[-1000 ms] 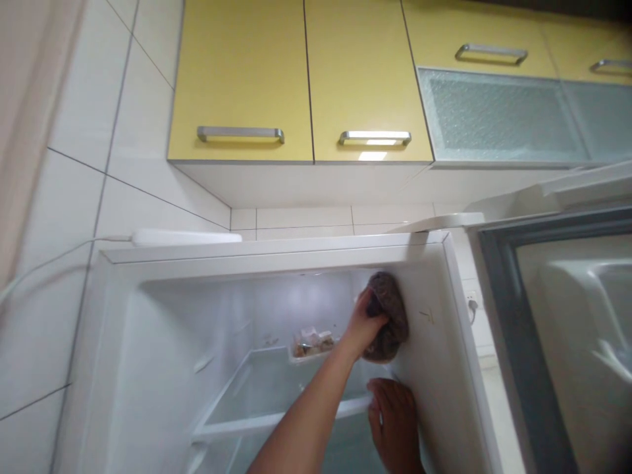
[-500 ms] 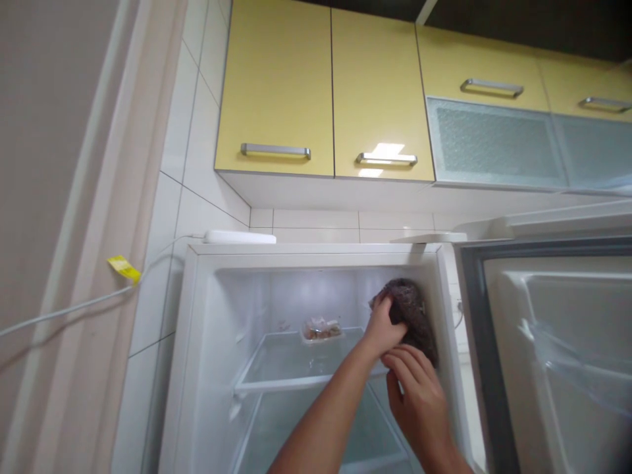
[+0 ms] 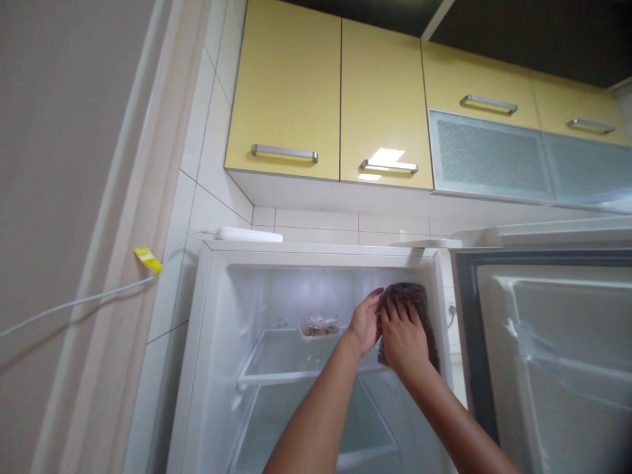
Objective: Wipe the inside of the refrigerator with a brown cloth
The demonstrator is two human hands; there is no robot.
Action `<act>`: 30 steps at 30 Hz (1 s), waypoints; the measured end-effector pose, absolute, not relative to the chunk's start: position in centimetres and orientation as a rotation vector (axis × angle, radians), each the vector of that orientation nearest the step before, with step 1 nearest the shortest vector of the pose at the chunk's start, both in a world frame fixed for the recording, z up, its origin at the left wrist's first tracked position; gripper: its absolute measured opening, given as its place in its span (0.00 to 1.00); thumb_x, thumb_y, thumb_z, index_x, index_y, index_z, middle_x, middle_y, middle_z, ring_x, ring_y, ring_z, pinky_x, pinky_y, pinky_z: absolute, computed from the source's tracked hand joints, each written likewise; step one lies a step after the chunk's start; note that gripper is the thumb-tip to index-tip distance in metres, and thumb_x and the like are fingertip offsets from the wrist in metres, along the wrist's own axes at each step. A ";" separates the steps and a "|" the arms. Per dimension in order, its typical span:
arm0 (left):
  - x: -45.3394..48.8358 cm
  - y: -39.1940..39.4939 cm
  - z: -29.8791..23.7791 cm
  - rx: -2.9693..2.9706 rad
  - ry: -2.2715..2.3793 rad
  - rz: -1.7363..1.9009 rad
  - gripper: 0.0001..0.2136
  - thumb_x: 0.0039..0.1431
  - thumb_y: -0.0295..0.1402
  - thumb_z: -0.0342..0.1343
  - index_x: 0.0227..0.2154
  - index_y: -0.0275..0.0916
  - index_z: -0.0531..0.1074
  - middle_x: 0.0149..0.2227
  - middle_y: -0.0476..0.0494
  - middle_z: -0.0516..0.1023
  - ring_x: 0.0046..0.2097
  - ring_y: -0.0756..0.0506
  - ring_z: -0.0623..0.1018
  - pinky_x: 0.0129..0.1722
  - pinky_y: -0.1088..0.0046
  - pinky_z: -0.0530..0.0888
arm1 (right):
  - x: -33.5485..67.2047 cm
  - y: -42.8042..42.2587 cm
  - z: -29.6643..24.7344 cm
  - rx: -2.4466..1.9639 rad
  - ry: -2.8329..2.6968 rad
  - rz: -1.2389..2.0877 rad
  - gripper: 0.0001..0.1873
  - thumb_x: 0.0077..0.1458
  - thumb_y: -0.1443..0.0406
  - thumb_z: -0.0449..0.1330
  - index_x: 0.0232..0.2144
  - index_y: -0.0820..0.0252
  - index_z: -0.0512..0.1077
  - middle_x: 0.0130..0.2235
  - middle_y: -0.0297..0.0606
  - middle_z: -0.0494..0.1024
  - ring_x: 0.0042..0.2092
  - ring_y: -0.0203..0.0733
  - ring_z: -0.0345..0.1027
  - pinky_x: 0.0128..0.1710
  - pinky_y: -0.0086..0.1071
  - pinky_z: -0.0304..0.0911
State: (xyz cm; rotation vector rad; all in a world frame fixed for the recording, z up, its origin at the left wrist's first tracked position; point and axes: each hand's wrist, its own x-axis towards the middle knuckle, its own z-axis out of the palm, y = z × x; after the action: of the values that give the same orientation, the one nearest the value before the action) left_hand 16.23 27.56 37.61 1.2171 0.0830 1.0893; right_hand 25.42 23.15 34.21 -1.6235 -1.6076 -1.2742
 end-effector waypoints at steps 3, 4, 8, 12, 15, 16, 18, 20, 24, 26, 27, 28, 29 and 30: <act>15.6 27.7 37.0 1.297 0.144 1.170 0.24 0.46 0.36 0.61 0.50 0.42 0.72 0.57 0.40 0.76 0.56 0.41 0.75 0.54 0.64 0.69 | 25.3 25.4 33.9 -1.734 -1.621 -1.312 0.27 0.58 0.68 0.52 0.58 0.75 0.70 0.62 0.61 0.70 0.64 0.60 0.62 0.69 0.53 0.46; 15.0 27.8 36.6 1.369 0.215 1.199 0.24 0.47 0.35 0.60 0.51 0.42 0.72 0.58 0.39 0.76 0.57 0.41 0.75 0.54 0.63 0.70 | 25.4 26.5 33.8 -1.760 -1.650 -1.313 0.27 0.58 0.68 0.52 0.59 0.75 0.70 0.63 0.61 0.69 0.65 0.60 0.61 0.70 0.52 0.47; 10.1 28.1 34.0 1.677 0.688 1.422 0.19 0.52 0.32 0.56 0.48 0.40 0.74 0.54 0.36 0.78 0.56 0.40 0.75 0.56 0.57 0.71 | 26.0 31.1 34.2 -1.781 -1.756 -1.313 0.28 0.60 0.69 0.49 0.60 0.75 0.68 0.65 0.59 0.66 0.67 0.55 0.59 0.70 0.49 0.48; 1.9 27.8 29.8 1.959 1.179 1.691 0.18 0.49 0.26 0.56 0.45 0.40 0.77 0.53 0.36 0.79 0.59 0.37 0.73 0.65 0.52 0.62 | 26.4 35.1 34.8 -1.714 -1.804 -1.312 0.29 0.60 0.69 0.48 0.61 0.77 0.66 0.66 0.60 0.64 0.68 0.54 0.57 0.71 0.48 0.45; -3.6 27.6 25.7 2.239 1.875 1.714 0.16 0.58 0.30 0.50 0.47 0.41 0.77 0.51 0.36 0.81 0.55 0.36 0.77 0.58 0.50 0.70 | 26.6 38.0 34.8 -1.660 -1.857 -1.305 0.29 0.59 0.69 0.49 0.61 0.77 0.67 0.66 0.60 0.63 0.69 0.55 0.55 0.72 0.47 0.40; -5.0 27.6 24.3 2.298 2.014 1.712 0.15 0.60 0.31 0.50 0.47 0.42 0.77 0.50 0.38 0.81 0.54 0.36 0.78 0.57 0.50 0.72 | 26.7 39.1 34.8 -1.646 -1.874 -1.301 0.30 0.58 0.69 0.49 0.61 0.77 0.66 0.66 0.60 0.63 0.69 0.55 0.54 0.72 0.47 0.39; -6.9 27.9 21.8 2.469 2.139 1.753 0.14 0.62 0.35 0.50 0.46 0.42 0.77 0.48 0.39 0.83 0.53 0.36 0.79 0.56 0.51 0.73 | 26.8 41.4 34.8 -1.624 -1.907 -1.289 0.31 0.57 0.69 0.50 0.61 0.77 0.66 0.67 0.59 0.62 0.70 0.56 0.52 0.73 0.48 0.36; -8.0 28.4 20.0 2.663 2.141 1.824 0.14 0.62 0.36 0.52 0.47 0.43 0.77 0.49 0.40 0.83 0.52 0.37 0.79 0.57 0.53 0.72 | 26.8 43.9 34.8 -1.614 -1.943 -1.268 0.31 0.57 0.68 0.51 0.61 0.76 0.67 0.67 0.59 0.62 0.70 0.55 0.52 0.73 0.48 0.34; -9.2 29.8 18.3 2.894 2.130 1.877 0.16 0.60 0.36 0.55 0.51 0.46 0.75 0.50 0.42 0.83 0.50 0.39 0.80 0.54 0.55 0.72 | 26.5 48.8 34.4 -1.604 -2.005 -1.218 0.31 0.55 0.67 0.53 0.60 0.77 0.67 0.67 0.60 0.62 0.70 0.56 0.53 0.73 0.49 0.32; -9.7 30.5 17.9 2.966 2.149 1.840 0.17 0.59 0.36 0.56 0.51 0.46 0.75 0.49 0.43 0.83 0.49 0.39 0.80 0.53 0.55 0.71 | 26.1 50.7 33.8 -1.588 -2.042 -1.192 0.31 0.54 0.69 0.53 0.60 0.76 0.68 0.67 0.60 0.62 0.70 0.57 0.52 0.72 0.50 0.31; -9.9 30.7 17.8 2.996 2.156 1.820 0.17 0.59 0.36 0.56 0.51 0.47 0.75 0.49 0.43 0.83 0.49 0.39 0.80 0.53 0.56 0.71 | 26.0 51.5 33.4 -1.575 -2.067 -1.179 0.32 0.53 0.69 0.53 0.60 0.75 0.67 0.67 0.59 0.62 0.70 0.57 0.51 0.72 0.51 0.32; -10.1 30.9 17.6 3.016 2.160 1.810 0.17 0.59 0.36 0.56 0.51 0.47 0.75 0.49 0.43 0.83 0.49 0.39 0.80 0.53 0.56 0.71 | 25.9 52.1 33.1 -1.561 -2.091 -1.165 0.32 0.53 0.70 0.53 0.61 0.74 0.67 0.67 0.58 0.62 0.70 0.56 0.51 0.72 0.51 0.33; -10.2 31.0 17.5 3.025 2.159 1.813 0.17 0.59 0.36 0.56 0.51 0.46 0.75 0.49 0.43 0.83 0.49 0.39 0.79 0.53 0.56 0.70 | 25.8 52.7 32.7 -1.548 -2.114 -1.151 0.31 0.53 0.71 0.53 0.61 0.73 0.67 0.67 0.57 0.62 0.70 0.56 0.50 0.72 0.50 0.34; -10.3 31.1 17.5 3.029 2.153 1.823 0.17 0.59 0.36 0.56 0.51 0.46 0.75 0.49 0.43 0.83 0.49 0.39 0.79 0.53 0.56 0.69 | 25.7 53.0 32.5 -1.538 -2.133 -1.136 0.31 0.54 0.72 0.53 0.61 0.73 0.67 0.67 0.56 0.62 0.71 0.55 0.50 0.72 0.50 0.36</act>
State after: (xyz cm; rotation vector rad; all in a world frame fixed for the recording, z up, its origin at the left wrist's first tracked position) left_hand -10.26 31.09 17.49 3.0289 2.1525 1.8231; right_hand 25.74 53.04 32.45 -1.5375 -2.1333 -1.1358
